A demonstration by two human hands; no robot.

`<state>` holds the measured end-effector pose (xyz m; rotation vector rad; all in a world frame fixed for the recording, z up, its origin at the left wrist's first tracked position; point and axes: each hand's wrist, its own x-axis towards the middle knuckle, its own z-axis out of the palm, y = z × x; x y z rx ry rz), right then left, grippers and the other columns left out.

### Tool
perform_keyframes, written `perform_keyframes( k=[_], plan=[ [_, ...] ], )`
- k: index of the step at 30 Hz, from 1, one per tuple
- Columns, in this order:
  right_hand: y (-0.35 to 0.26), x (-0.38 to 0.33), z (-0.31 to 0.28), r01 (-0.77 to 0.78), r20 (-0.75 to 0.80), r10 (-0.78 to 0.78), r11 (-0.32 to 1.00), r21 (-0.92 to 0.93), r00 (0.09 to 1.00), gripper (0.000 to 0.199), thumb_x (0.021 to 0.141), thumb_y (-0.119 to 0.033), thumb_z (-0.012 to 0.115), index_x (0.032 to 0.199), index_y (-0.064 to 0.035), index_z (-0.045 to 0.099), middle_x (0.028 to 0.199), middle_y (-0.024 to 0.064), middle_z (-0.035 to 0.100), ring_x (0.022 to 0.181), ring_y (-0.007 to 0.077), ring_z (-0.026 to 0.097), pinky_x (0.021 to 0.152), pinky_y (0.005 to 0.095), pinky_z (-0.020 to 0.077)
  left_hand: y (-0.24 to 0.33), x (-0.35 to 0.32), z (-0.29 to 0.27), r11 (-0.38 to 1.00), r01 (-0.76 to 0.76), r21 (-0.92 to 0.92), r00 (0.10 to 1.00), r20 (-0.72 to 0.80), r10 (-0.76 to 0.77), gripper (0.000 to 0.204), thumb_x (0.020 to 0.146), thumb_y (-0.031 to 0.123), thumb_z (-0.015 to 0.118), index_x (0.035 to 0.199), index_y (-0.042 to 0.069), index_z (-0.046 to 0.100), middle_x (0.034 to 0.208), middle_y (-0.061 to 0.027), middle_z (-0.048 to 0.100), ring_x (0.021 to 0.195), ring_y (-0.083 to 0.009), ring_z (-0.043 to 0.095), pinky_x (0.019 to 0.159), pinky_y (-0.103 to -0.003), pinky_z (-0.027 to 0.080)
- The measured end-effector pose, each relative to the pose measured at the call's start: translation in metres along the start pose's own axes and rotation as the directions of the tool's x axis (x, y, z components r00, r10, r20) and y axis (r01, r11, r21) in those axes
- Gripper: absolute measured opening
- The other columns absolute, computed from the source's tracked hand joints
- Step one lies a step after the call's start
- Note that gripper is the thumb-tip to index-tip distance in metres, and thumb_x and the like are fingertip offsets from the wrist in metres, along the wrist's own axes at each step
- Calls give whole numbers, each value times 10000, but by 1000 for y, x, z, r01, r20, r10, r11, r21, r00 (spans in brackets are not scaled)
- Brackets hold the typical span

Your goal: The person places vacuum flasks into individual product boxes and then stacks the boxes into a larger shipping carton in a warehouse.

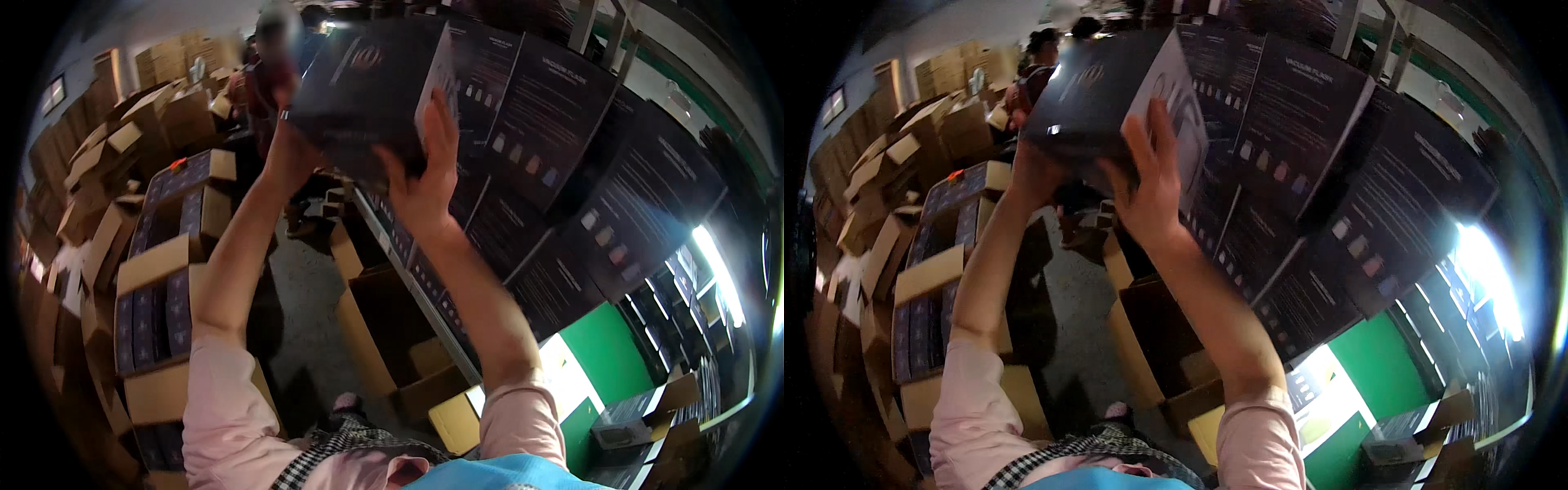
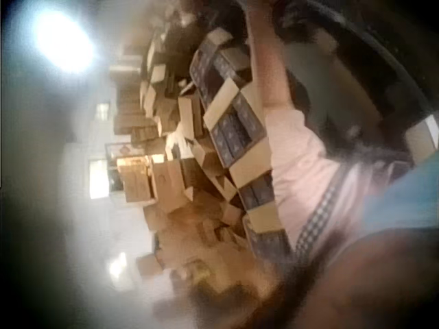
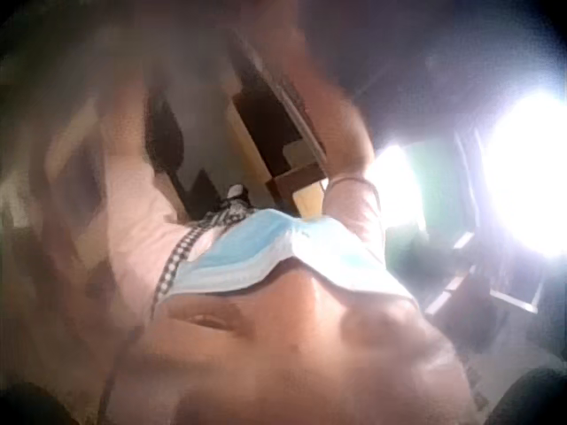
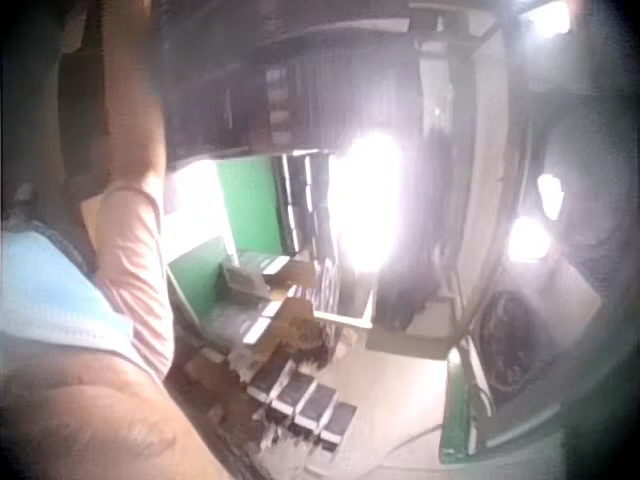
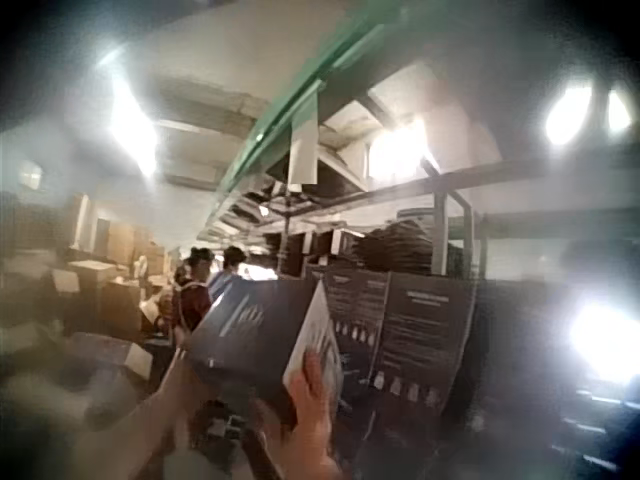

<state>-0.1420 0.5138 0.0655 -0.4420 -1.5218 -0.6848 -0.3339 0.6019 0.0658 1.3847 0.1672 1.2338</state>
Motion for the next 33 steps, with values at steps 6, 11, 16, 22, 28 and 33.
perform_keyframes(
  k=[6,11,16,22,28,33],
  plan=[
    [128,49,38,4,1,-4,908,-419,1000,756,820,22,712,1487,-52,364,1538,264,293,1425,447,292,1150,476,307,-30,197,15,973,223,-63,974,-30,-225,971,862,824,356,1483,77,370,1406,-97,518,1218,-234,528,1004,-427,428],
    [127,10,8,61,282,254,634,-771,925,624,871,-48,622,1459,-68,416,1569,254,240,1460,450,205,1184,567,183,-158,249,40,834,-50,550,959,260,-114,787,942,557,532,1478,7,361,1376,-193,534,1238,-305,543,1053,-427,406],
    [-11,-132,-32,-387,440,725,669,-635,530,523,1035,-286,464,1500,-71,362,1602,159,218,1484,310,214,1211,485,188,-200,276,13,670,-282,687,904,424,-53,462,1032,429,455,1257,71,642,1118,-138,686,1035,-218,624,858,-361,480],
    [-207,-268,-251,-521,-333,731,36,-853,595,346,834,-28,597,1177,24,600,1202,205,617,1051,365,609,921,425,486,-207,52,7,565,-430,704,861,131,492,432,991,271,571,1346,30,517,1023,-133,636,833,-212,633,749,-363,543],
    [-341,-427,-526,-295,-919,304,-880,-372,250,489,821,-346,690,1095,56,649,1143,248,637,1081,425,579,935,492,478,-339,-290,187,777,-148,612,415,752,-512,565,875,294,721,1284,-48,533,1168,-265,607,1121,-396,565,947,-455,462],
    [-275,-430,-523,-433,-958,281,-871,-233,-50,461,673,-318,810,1003,-11,711,1104,215,627,1094,370,582,936,461,486,-430,-346,271,549,37,835,438,481,-760,752,822,366,755,1301,-125,446,1134,-332,618,1065,-469,601,941,-476,481]
  ],
)
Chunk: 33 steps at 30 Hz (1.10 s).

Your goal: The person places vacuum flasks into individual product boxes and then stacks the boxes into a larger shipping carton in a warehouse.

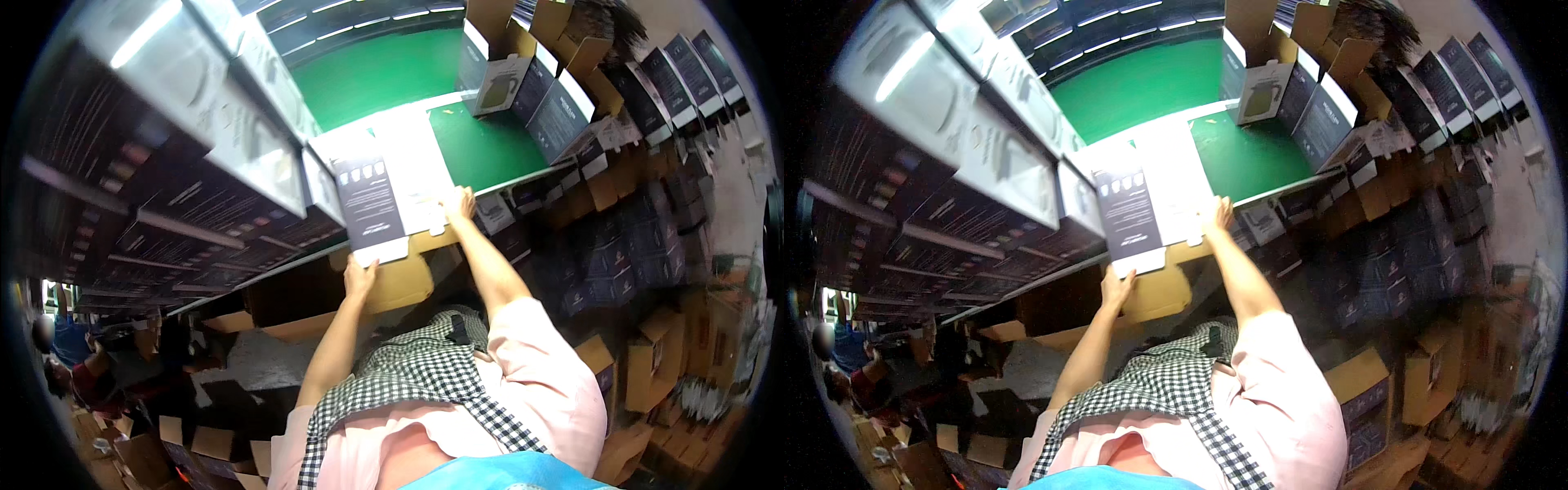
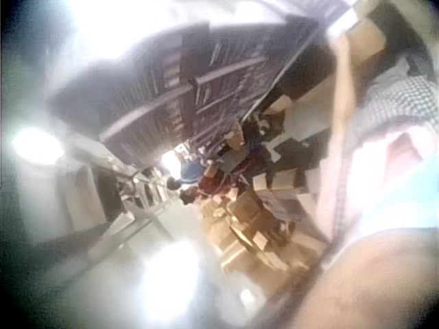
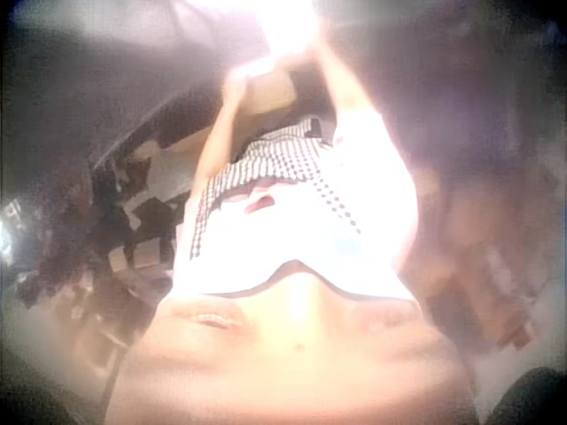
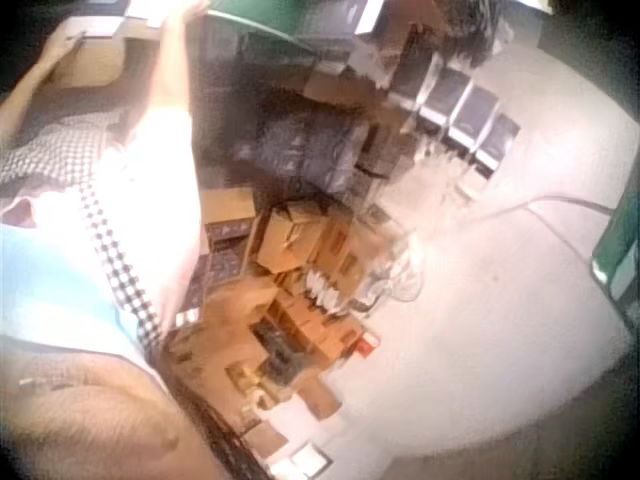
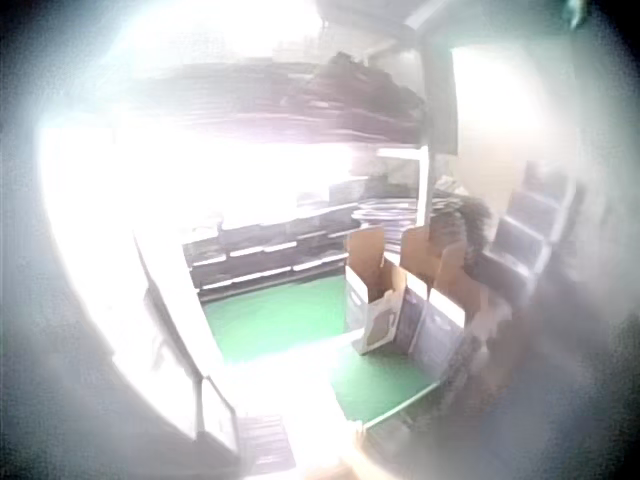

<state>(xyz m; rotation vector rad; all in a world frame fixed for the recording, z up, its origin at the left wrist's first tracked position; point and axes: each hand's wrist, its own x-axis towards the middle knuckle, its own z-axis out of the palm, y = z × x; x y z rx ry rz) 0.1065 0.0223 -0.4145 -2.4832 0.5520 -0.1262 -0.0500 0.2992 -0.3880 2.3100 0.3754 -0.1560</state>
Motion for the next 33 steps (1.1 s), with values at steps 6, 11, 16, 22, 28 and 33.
perform_keyframes(
  k=[6,11,16,22,28,33],
  plan=[
    [23,32,-30,60,156,-128,923,381,980,436,711,-154,830,1062,26,645,1009,172,663,926,285,647,810,390,536,22,5,43,975,162,151,978,-157,-138,779,818,496,725,1234,-130,520,1118,-350,622,1056,-462,614,938,-472,486],
    [13,57,-136,-118,381,-402,543,831,833,310,797,-17,775,1040,39,589,962,94,670,856,142,634,764,282,539,102,4,27,969,211,126,949,-264,-172,900,795,574,729,1349,-89,479,1292,-381,506,1211,-465,520,1021,-491,426],
    [66,110,-192,-156,486,-644,500,852,591,282,803,-33,763,1006,-34,567,960,28,644,859,100,613,787,277,518,217,56,-28,761,-117,-638,963,-260,-70,506,827,133,798,1253,-28,579,1094,-169,697,965,-224,678,857,-330,538],
    [-28,204,-292,233,-90,-393,332,914,915,937,879,-633,612,1505,-20,281,1312,163,534,1229,260,520,1041,399,392,315,22,-24,939,-344,10,869,-376,323,226,779,8,803,977,-19,698,902,-65,717,806,-131,641,725,-278,529],
    [-92,221,-406,40,85,-368,320,947,926,432,1000,-450,496,1067,-43,622,1006,54,648,1001,160,597,909,316,428,369,25,21,670,-719,-184,694,-133,708,385,784,45,806,1134,-37,668,1076,-134,708,969,-217,677,852,-322,530],
    [-81,240,-389,286,-182,-282,392,874,942,286,957,-273,519,813,-38,596,921,98,656,958,163,606,873,282,413,368,52,-24,150,117,-982,508,189,840,950,803,489,743,1497,-14,332,1514,-222,369,1397,-277,363,1146,-389,276]
  ],
)
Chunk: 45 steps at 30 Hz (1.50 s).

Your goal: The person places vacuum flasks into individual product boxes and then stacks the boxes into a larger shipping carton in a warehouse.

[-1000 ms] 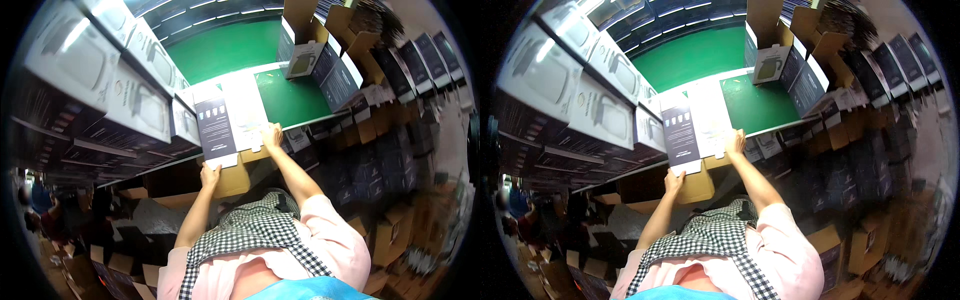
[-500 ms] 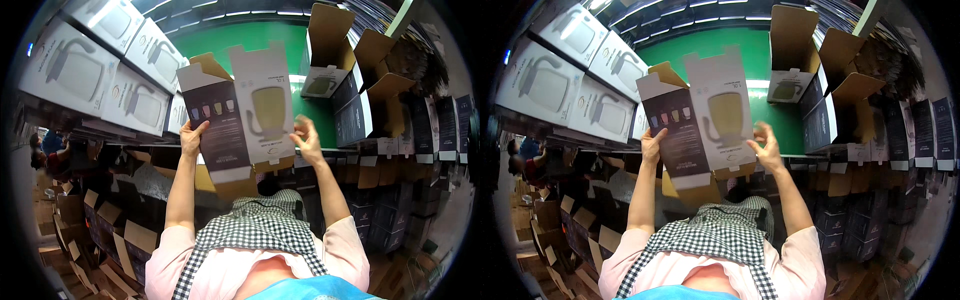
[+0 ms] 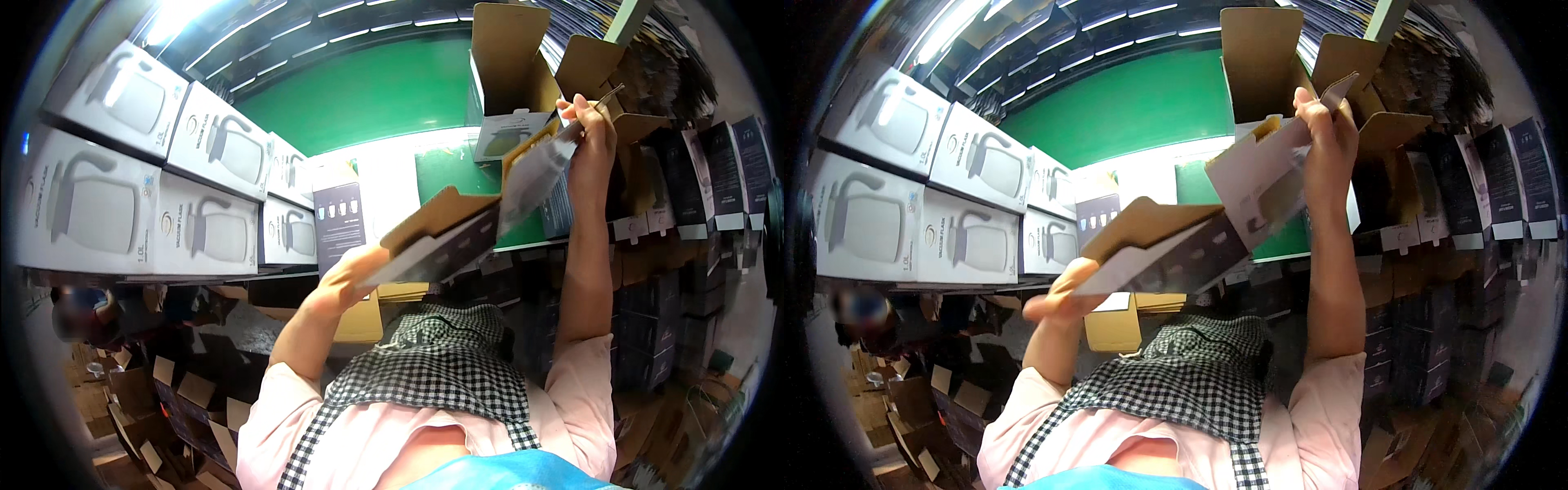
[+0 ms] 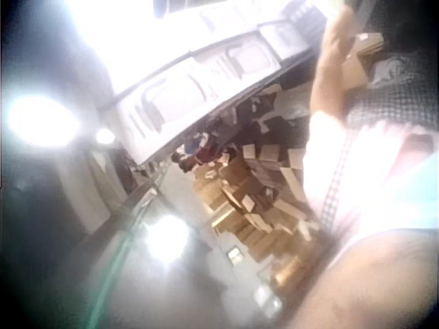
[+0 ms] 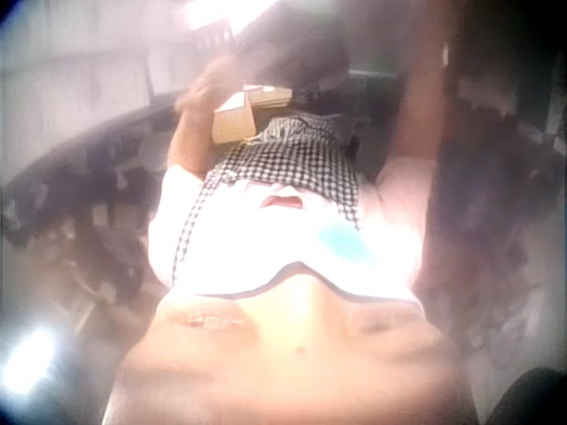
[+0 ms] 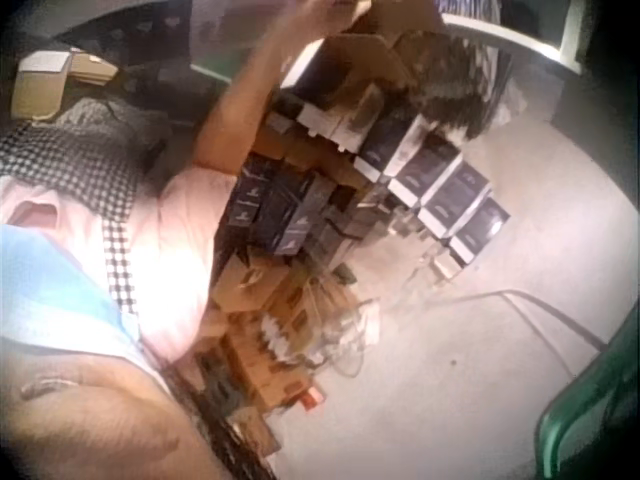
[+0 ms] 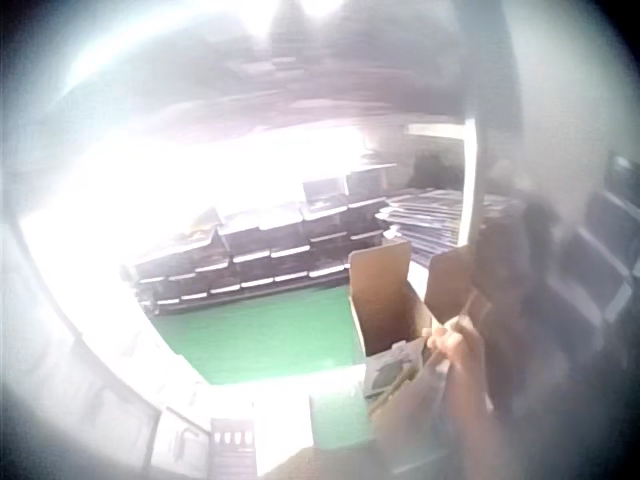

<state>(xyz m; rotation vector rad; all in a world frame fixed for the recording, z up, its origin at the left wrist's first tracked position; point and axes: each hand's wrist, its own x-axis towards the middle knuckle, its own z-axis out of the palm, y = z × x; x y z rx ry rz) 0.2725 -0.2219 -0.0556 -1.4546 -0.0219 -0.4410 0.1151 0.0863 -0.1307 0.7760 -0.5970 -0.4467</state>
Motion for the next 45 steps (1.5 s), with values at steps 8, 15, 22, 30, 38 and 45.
perform_keyframes(
  k=[8,15,22,30,38,45],
  plan=[
    [8,30,-20,-163,326,116,979,121,938,308,850,-298,528,940,-29,649,858,89,656,839,142,606,797,279,458,77,100,74,892,415,179,888,-295,-354,647,838,92,632,1427,-79,426,1363,-145,546,1257,-221,488,1069,-323,346],
    [0,41,-43,-110,560,-25,972,206,828,668,719,-320,577,1274,51,536,1257,225,607,1193,296,563,1047,380,384,57,111,80,986,146,-83,657,-737,-159,697,1031,498,375,1456,-54,349,1453,-251,441,1305,-387,489,1044,-518,450],
    [-26,10,-8,441,842,115,810,-386,527,967,819,-537,666,1531,-36,246,1275,313,525,1280,414,468,1072,487,352,10,125,114,893,326,311,457,-879,140,840,966,683,257,1460,16,392,1382,-125,526,1171,-171,571,947,-269,475],
    [92,-39,29,547,920,-92,825,-143,380,1158,652,-685,748,1496,-16,321,1396,255,446,1359,402,351,1127,556,214,-58,75,17,855,145,498,58,-867,495,550,1047,463,396,1378,27,447,1292,-76,561,1118,-152,531,969,-283,430],
    [93,-66,12,665,884,-248,742,-89,396,335,825,-142,676,1143,-45,635,1283,111,603,1353,304,455,1199,594,115,-35,90,42,684,336,648,624,-697,353,655,999,557,434,1399,40,474,1477,-237,397,1388,-348,360,1134,-409,309],
    [155,-91,-6,-72,280,12,976,206,960,291,930,-85,571,1212,-22,539,1298,193,556,1276,337,506,1079,424,405,-50,100,0,-20,740,672,644,-701,305,968,756,342,843,1516,91,300,1467,-335,328,1248,-408,524,1017,-428,465]
  ],
)
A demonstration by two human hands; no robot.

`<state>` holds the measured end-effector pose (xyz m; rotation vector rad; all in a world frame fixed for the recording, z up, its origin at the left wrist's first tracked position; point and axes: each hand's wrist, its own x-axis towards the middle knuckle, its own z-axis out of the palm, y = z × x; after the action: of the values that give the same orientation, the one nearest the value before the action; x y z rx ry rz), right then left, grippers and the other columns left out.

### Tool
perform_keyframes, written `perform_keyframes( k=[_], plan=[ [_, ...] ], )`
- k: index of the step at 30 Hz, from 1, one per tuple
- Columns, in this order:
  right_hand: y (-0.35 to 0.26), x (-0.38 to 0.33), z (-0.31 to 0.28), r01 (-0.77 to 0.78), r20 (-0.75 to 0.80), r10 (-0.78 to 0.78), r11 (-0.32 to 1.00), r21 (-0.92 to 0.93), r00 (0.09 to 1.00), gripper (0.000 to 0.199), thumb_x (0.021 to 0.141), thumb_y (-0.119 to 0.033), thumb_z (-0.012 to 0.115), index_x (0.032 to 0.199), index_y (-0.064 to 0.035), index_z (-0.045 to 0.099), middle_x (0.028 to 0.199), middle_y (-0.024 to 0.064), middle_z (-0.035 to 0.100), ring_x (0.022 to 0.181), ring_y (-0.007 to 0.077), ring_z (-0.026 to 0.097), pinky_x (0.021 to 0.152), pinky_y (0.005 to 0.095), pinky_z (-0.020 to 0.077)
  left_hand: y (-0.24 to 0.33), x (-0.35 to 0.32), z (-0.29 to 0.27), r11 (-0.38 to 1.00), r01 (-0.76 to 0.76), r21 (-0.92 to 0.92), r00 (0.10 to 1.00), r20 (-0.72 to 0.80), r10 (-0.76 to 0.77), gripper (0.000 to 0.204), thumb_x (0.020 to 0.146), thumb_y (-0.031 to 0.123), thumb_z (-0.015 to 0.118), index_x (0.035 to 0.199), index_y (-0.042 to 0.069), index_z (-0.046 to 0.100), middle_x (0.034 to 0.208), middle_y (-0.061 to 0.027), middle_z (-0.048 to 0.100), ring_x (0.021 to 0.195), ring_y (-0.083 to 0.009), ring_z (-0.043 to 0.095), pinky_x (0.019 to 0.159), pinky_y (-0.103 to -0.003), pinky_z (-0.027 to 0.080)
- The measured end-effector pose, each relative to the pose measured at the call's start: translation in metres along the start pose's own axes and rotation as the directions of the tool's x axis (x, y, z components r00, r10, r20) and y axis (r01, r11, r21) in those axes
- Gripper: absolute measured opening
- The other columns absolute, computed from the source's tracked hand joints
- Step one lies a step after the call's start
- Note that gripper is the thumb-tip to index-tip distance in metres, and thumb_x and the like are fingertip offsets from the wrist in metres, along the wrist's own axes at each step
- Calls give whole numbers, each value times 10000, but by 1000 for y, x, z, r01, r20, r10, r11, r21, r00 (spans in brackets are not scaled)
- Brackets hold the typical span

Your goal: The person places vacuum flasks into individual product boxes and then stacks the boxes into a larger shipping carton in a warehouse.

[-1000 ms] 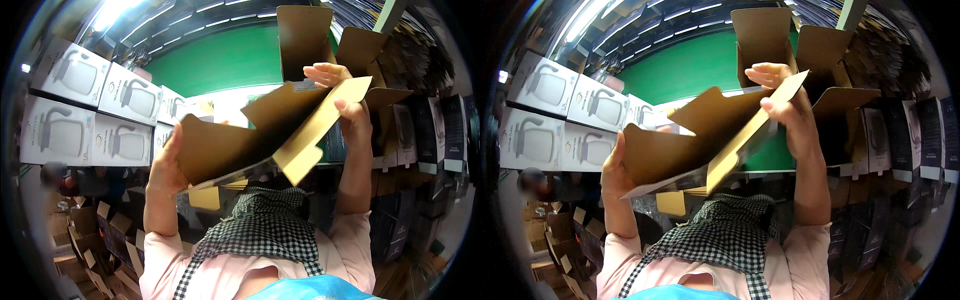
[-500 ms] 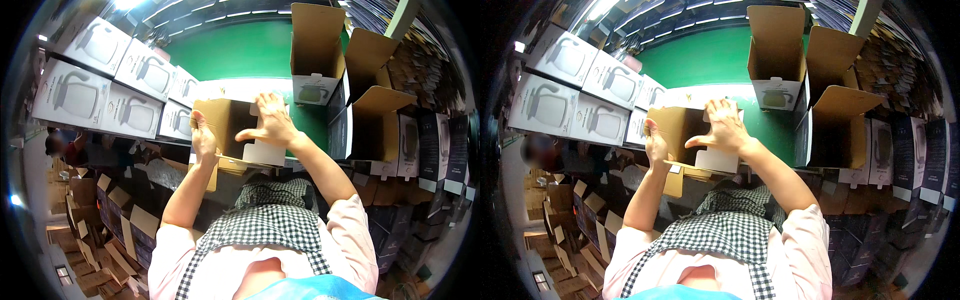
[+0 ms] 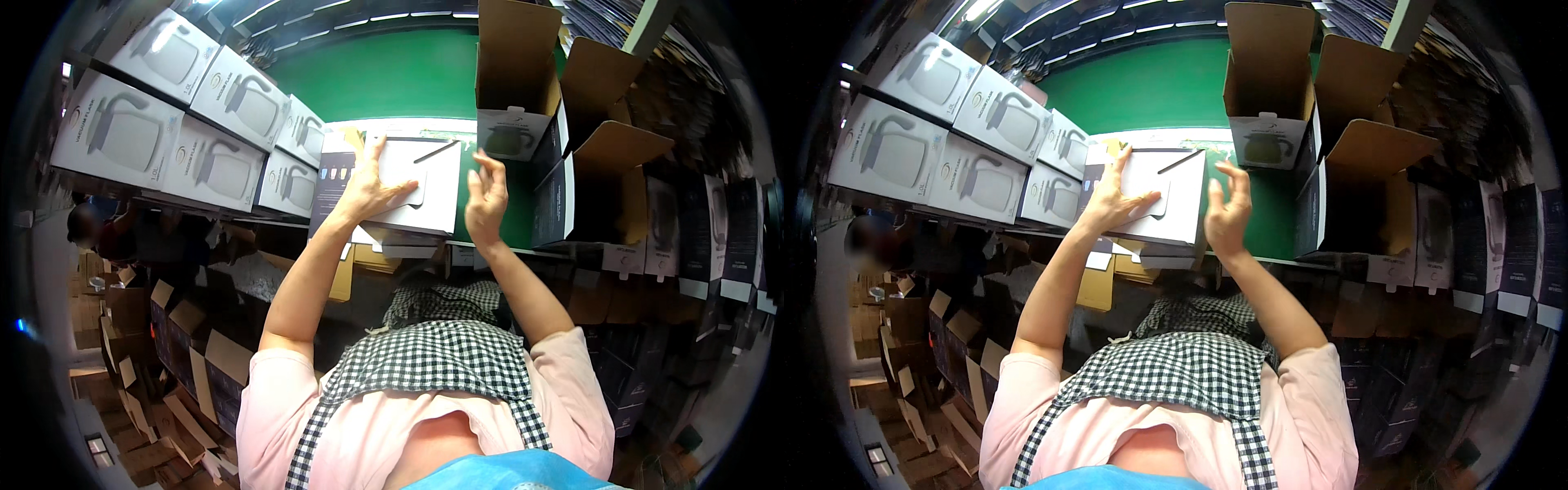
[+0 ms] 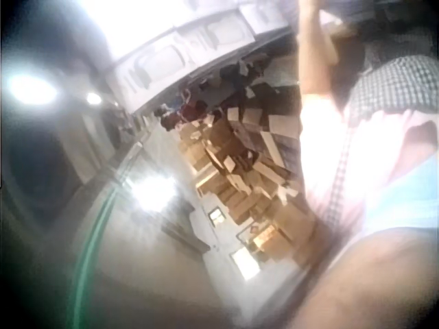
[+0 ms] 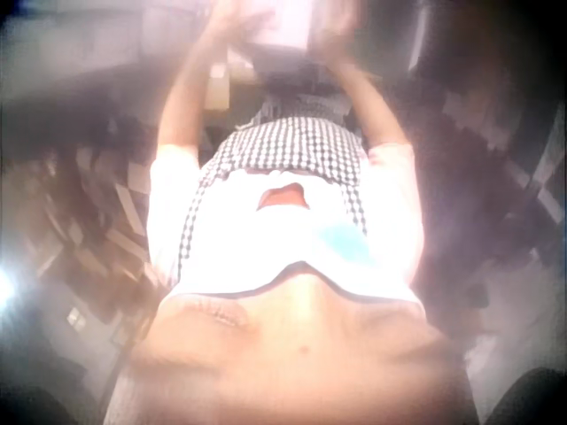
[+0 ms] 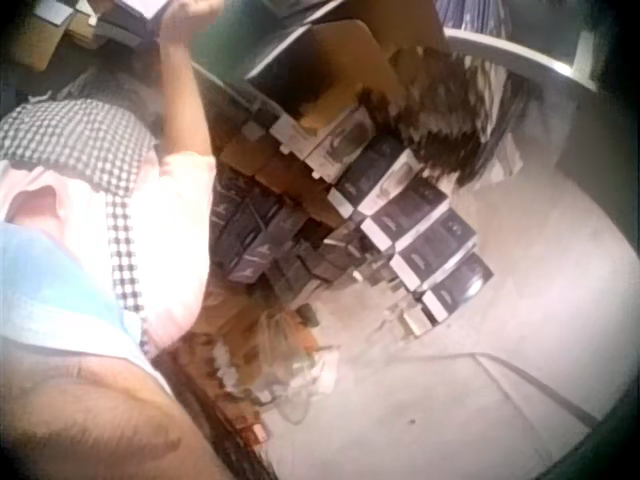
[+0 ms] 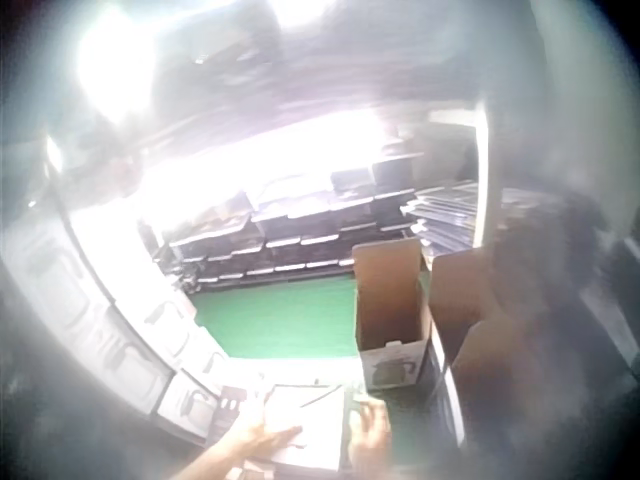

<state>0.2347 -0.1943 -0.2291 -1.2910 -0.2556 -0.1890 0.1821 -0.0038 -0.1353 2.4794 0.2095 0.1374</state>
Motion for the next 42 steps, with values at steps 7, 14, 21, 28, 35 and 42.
perform_keyframes(
  k=[7,14,21,28,35,42],
  plan=[
    [38,-51,-22,-972,456,859,218,87,234,954,849,-828,359,1476,-108,330,1453,163,432,1329,335,439,984,627,418,25,5,31,945,107,308,992,33,-123,1014,709,316,845,1506,87,262,1283,-329,509,1072,-466,610,931,-473,507],
    [-1,-49,-1,-928,524,767,283,243,372,754,980,-689,205,1450,-121,365,1372,130,502,1219,304,552,949,552,497,24,-11,33,856,191,480,981,-114,-155,971,835,504,714,1536,102,175,1081,-298,548,847,-442,660,738,-469,564],
    [-60,-59,27,-905,533,734,299,303,421,625,1008,-578,373,1408,-97,377,1327,120,537,1146,293,604,923,499,551,53,-55,-35,922,97,375,962,-271,9,1121,740,317,847,1538,27,115,1073,-321,528,802,-473,661,683,-447,584],
    [-72,-67,45,-856,586,627,419,302,513,595,1072,-460,140,1498,-55,231,1417,196,436,1283,308,493,1062,429,449,43,-86,-50,847,203,492,805,-576,142,882,895,476,665,1457,-56,241,1211,-298,532,830,-353,698,641,-388,584],
    [-57,-102,1,58,505,-69,998,37,860,908,873,-201,719,1547,-79,124,1502,294,193,1351,416,350,1107,458,353,-33,-178,-115,541,81,-837,989,2,-145,313,951,243,550,1185,36,528,1063,-74,628,989,-185,648,839,-325,535],
    [72,-96,-121,378,380,-154,671,-638,912,757,833,-182,780,1452,-141,347,1460,274,251,1273,419,435,963,485,492,-63,-28,94,443,453,-773,891,389,-232,516,1003,137,448,1495,93,298,1433,-171,413,1289,-280,487,1067,-406,441]
  ],
)
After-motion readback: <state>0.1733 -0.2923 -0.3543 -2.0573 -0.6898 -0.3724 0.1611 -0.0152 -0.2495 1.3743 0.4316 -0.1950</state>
